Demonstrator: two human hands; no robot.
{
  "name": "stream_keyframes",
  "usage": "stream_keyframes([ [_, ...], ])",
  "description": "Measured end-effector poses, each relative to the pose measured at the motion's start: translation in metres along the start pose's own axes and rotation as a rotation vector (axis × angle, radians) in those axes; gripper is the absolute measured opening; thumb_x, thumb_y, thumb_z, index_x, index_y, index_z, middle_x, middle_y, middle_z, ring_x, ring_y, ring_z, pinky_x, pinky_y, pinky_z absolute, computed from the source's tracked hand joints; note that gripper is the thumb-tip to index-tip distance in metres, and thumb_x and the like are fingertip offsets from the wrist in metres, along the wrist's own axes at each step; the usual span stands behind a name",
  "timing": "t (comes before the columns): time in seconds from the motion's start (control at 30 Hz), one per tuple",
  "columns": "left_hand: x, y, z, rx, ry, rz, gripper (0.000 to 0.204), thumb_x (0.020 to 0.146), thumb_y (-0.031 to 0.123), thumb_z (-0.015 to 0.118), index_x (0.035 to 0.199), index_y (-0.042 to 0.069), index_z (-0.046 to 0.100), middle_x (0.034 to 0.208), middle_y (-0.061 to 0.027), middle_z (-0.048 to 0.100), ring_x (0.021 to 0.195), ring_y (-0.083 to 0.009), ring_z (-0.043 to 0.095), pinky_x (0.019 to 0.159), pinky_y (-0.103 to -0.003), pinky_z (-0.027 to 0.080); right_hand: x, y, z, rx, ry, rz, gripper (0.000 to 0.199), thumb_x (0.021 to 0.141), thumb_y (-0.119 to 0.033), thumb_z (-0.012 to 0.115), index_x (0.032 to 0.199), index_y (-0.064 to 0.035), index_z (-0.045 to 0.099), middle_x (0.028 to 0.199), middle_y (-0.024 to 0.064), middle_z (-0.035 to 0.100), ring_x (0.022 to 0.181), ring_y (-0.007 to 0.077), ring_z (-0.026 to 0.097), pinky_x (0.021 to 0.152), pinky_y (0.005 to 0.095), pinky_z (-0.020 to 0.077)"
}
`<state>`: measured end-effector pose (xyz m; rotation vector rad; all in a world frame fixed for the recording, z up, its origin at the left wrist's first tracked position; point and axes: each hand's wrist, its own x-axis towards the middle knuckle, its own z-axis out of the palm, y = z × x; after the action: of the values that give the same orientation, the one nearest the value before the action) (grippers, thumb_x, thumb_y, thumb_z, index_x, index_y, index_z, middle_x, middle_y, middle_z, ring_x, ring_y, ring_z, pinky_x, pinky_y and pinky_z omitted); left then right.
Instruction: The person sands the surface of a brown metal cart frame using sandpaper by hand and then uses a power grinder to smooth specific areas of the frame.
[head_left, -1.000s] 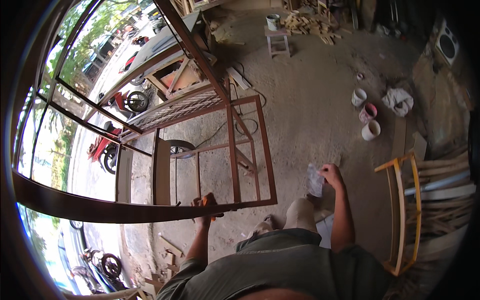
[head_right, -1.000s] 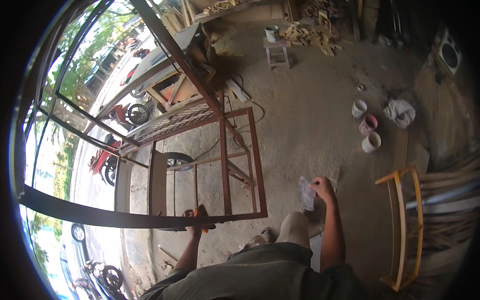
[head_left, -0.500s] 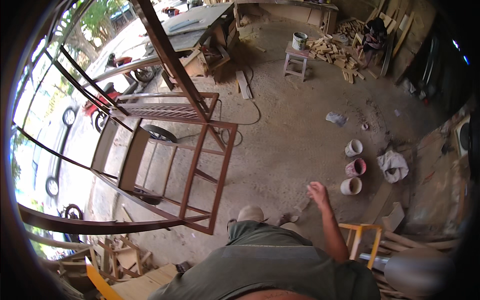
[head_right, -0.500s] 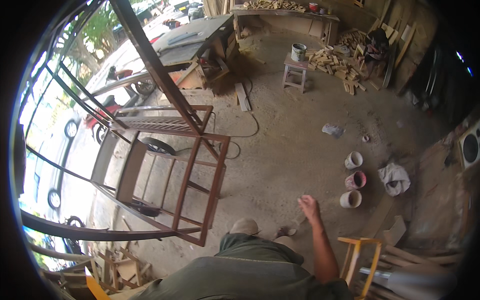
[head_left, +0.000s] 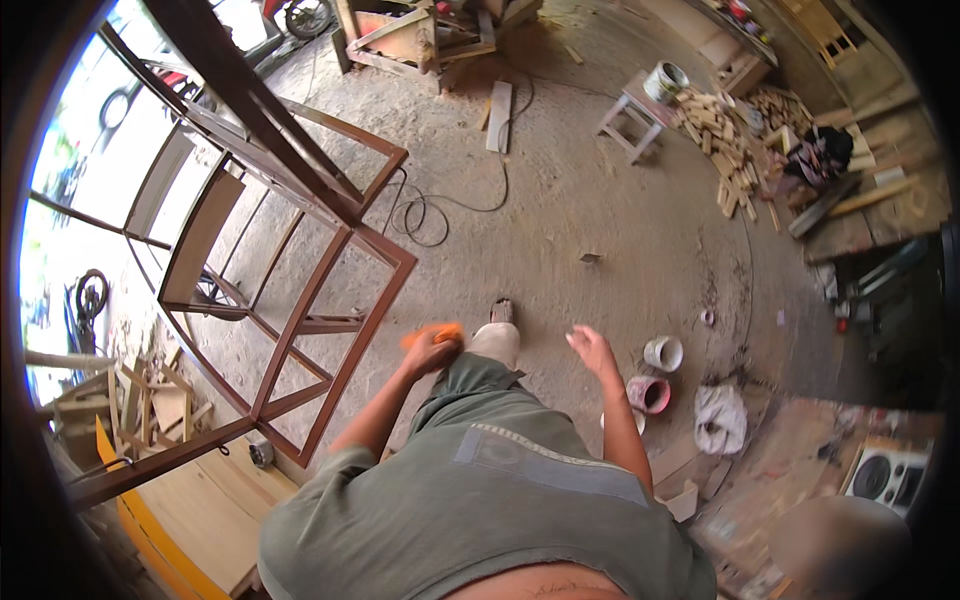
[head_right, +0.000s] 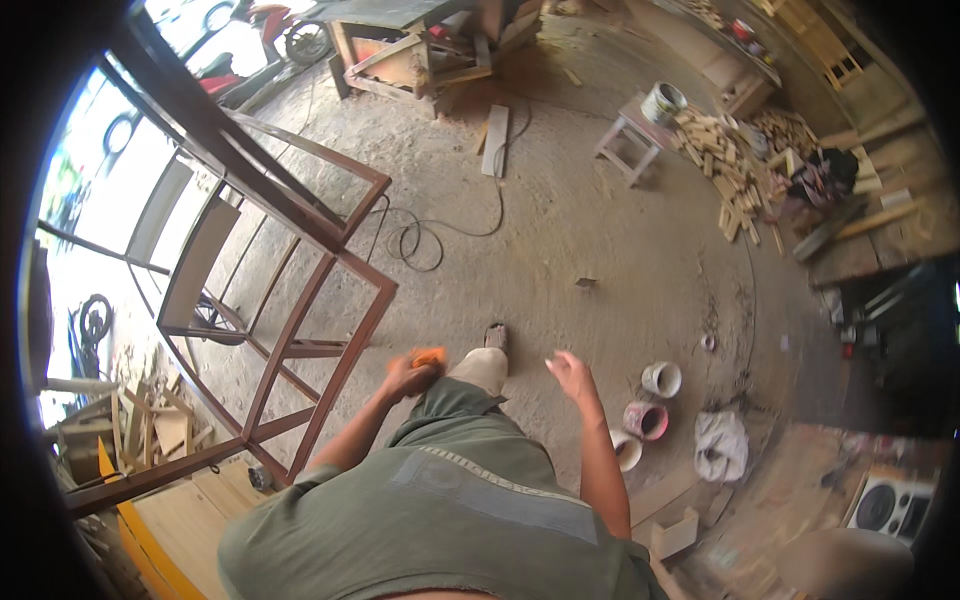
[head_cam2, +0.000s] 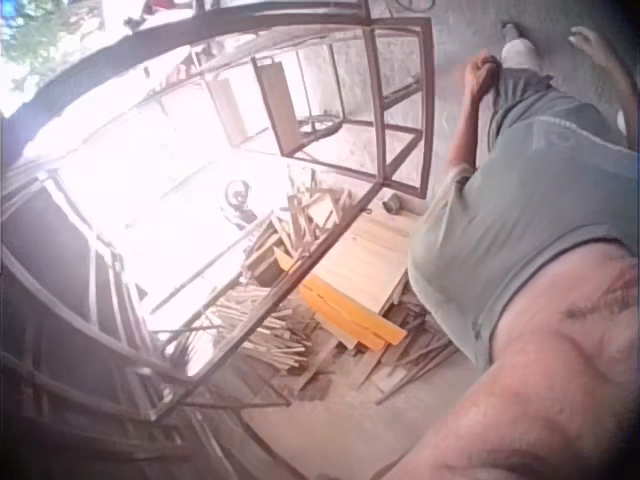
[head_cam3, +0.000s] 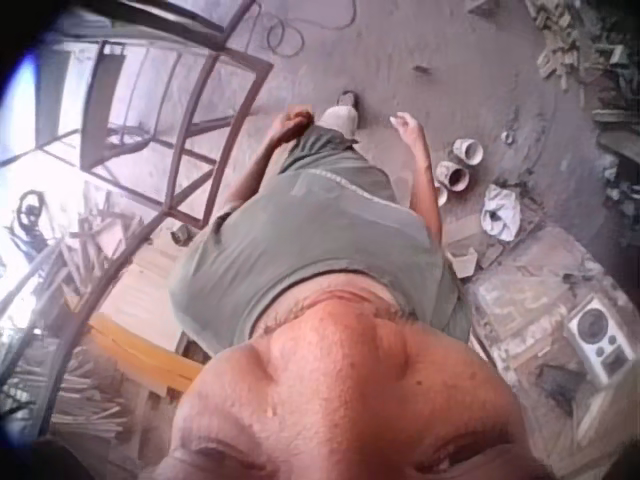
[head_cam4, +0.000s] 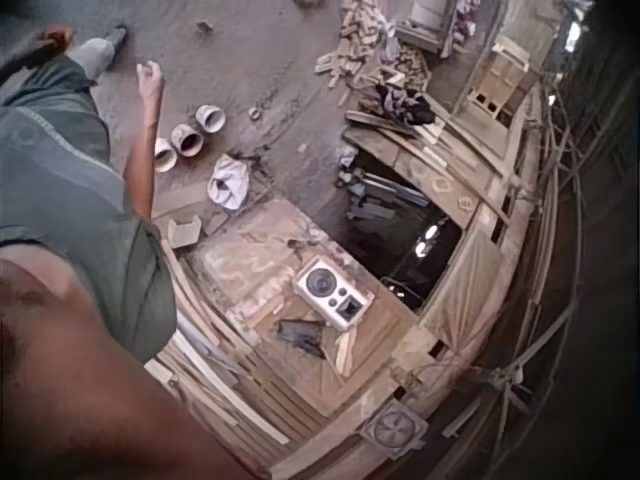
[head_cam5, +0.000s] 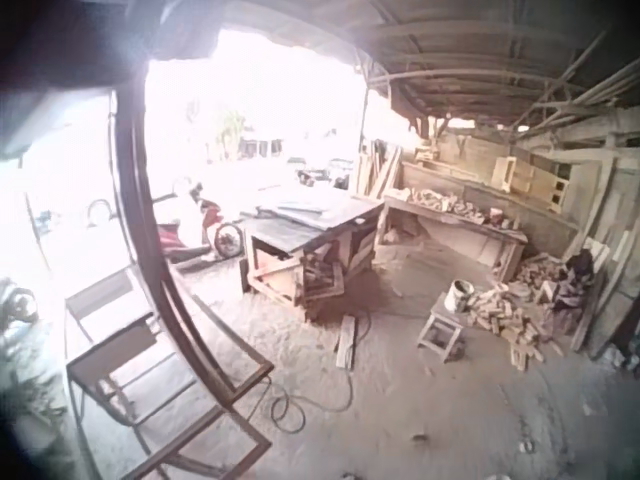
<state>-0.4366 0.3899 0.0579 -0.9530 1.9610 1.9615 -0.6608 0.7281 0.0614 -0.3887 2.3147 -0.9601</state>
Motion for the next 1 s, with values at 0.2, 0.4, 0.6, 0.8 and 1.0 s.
stream_keyframes([
  [0.2, 0.135, 0.231, 0.049, -0.131, -0.182, 0.109, 0.021, 0.091, 0.024, 0.059, 0.095, 0.005, 0.067, 0.073, -0.0022, 0.065, 0.062, -0.0087, 0.057, 0.054, -0.027, 0.046, 0.053, 0.087, -0.071, -0.143, -0.182, 0.329, 0.059, 0.087, -0.048, 0.07, 0.12, 0.0013, 0.066, 0.111, 0.0203, 0.071, 0.099, 0.0278, 0.069, 0.084, 0.0396, 0.0529],
  [0.4, 0.226, 0.37, 0.065, -0.098, -0.355, 0.174, 0.027, 0.098, 0.029, 0.063, 0.101, 0.002, 0.065, 0.077, 0.0008, 0.062, 0.068, -0.0063, 0.056, 0.059, -0.025, 0.048, 0.086, 0.107, -0.139, 0.061, -0.221, 0.73, 0.047, 0.09, -0.043, 0.068, 0.111, -0.0011, 0.07, 0.098, 0.0111, 0.071, 0.084, 0.0229, 0.065, 0.074, 0.0395, 0.0526],
  [0.6, 0.338, 0.421, 0.072, -0.026, -0.274, 0.16, 0.03, 0.098, 0.032, 0.064, 0.107, 0.003, 0.067, 0.088, -0.0022, 0.068, 0.077, -0.0095, 0.061, 0.069, -0.028, 0.052, 0.285, 0.101, -0.203, 0.033, -0.34, 0.587, 0.035, 0.092, -0.036, 0.067, 0.096, -0.0019, 0.072, 0.088, 0.0092, 0.071, 0.081, 0.0221, 0.065, 0.073, 0.0396, 0.0521],
  [0.8, 0.428, 0.505, 0.048, -0.229, -0.15, 0.078, 0.032, 0.097, 0.028, 0.067, 0.115, 0.001, 0.067, 0.093, -0.001, 0.068, 0.083, -0.0071, 0.061, 0.076, -0.024, 0.051, 0.58, -0.002, -0.314, -0.065, -0.072, 0.309, 0.028, 0.097, -0.019, 0.06, 0.072, -0.0053, 0.058, 0.07, 0.0053, 0.058, 0.067, 0.0155, 0.051, 0.064, 0.0354, 0.045],
  [1.0, 0.47, 0.54, -0.012, -0.286, 0.094, 0.14, 0.026, 0.094, 0.02, 0.068, 0.11, 0.0, 0.068, 0.096, 0.0006, 0.067, 0.084, -0.0067, 0.061, 0.074, -0.024, 0.052, 0.805, -0.192, -0.423, -0.173, 0.064, -0.177, 0.045, 0.091, -0.038, 0.071, 0.065, -0.0047, 0.058, 0.055, 0.0034, 0.058, 0.051, 0.0102, 0.048, 0.05, 0.0294, 0.038],
])
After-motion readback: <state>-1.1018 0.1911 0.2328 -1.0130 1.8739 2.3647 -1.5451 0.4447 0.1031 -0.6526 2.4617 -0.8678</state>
